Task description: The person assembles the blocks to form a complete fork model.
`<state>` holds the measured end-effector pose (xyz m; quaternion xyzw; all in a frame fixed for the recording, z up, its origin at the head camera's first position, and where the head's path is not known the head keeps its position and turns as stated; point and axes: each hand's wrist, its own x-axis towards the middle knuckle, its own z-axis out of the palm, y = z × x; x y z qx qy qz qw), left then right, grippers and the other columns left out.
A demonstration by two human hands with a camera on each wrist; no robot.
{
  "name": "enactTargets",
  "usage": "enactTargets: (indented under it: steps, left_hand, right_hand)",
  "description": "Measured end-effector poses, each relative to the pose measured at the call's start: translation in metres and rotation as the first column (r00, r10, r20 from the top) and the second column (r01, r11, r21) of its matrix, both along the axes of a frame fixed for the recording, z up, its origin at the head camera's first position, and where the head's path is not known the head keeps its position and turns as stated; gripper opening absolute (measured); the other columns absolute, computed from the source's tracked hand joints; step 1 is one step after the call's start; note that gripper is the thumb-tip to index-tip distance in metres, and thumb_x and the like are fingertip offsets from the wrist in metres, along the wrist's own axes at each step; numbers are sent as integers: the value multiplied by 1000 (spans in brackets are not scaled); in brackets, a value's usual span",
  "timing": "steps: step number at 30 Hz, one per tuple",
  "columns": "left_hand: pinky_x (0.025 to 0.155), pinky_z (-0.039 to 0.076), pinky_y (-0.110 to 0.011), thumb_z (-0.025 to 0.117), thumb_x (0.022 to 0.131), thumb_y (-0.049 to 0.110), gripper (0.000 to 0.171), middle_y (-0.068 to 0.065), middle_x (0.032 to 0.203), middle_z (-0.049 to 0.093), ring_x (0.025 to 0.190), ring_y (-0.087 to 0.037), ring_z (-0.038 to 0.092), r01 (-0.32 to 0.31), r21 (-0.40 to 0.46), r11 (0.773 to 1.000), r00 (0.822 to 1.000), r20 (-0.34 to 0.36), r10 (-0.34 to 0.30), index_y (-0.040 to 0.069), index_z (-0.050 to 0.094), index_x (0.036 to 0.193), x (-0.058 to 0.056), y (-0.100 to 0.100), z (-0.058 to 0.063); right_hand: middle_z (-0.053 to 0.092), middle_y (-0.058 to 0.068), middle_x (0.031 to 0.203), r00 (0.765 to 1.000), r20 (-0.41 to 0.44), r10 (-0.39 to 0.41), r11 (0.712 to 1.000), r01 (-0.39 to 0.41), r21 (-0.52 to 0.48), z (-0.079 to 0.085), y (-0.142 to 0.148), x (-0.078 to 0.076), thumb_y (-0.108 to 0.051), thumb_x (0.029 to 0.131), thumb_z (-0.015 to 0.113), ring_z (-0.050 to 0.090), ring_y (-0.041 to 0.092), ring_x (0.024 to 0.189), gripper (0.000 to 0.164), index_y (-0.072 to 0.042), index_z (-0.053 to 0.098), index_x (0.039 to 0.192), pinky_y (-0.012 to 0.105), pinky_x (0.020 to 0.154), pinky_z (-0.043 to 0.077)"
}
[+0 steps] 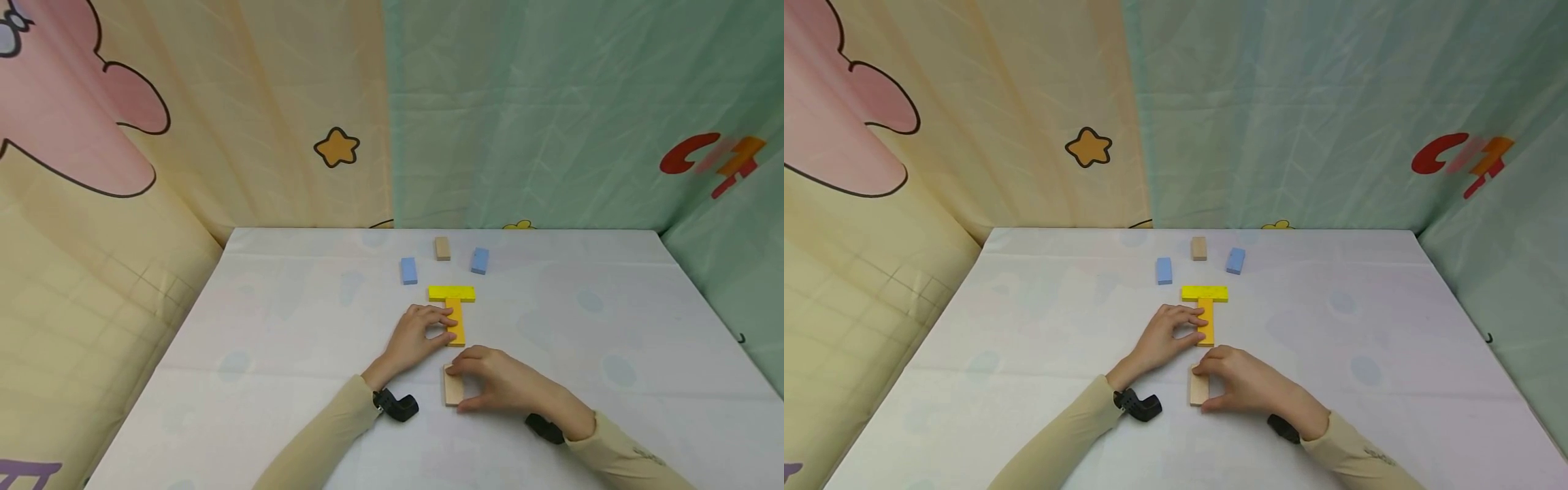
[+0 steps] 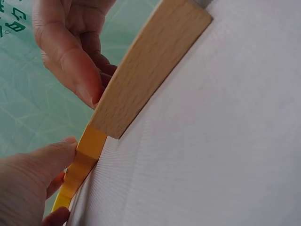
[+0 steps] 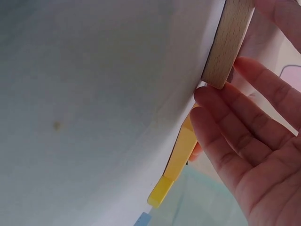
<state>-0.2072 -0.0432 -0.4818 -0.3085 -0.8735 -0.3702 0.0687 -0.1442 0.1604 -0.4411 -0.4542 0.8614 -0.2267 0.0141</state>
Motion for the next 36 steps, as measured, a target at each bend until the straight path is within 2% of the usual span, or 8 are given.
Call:
enactTargets:
  steps: [7,15,22,36]
  left_hand:
    - [90,37,-31,70,87,30,24,6,126,60,106,-14,49,0,-2,1000,1000,7,0,18,72,107,1,1,1]
    - [88,37,-30,70,88,30,23,7,126,60,103,-14,49,-3,-6,1000,1000,19,4,18,72,108,1,1,3]
    - [88,37,-30,70,88,30,23,7,126,60,103,-14,49,-4,-7,1000,1000,27,4,18,72,108,2,0,4]
    - [90,37,-32,69,88,30,23,7,127,59,106,-15,48,1,-1,1000,1000,13,-1,19,72,108,0,0,1]
  right_hand:
    - [62,2,113,998,32,-56,998,55,30,0,7,1,-40,76,79,58,19,104,50,-7,69,112,36,87,48]
    - [63,4,111,995,-74,-62,998,64,29,2,12,1,-36,74,81,58,19,101,44,-7,72,106,36,84,49]
    - [65,5,108,984,-166,-64,996,72,44,4,12,-2,-37,74,80,60,21,98,40,-8,74,101,39,84,48]
    - [68,6,106,974,-212,-85,993,99,58,4,9,-5,-37,73,81,62,20,95,38,-9,75,99,38,80,50]
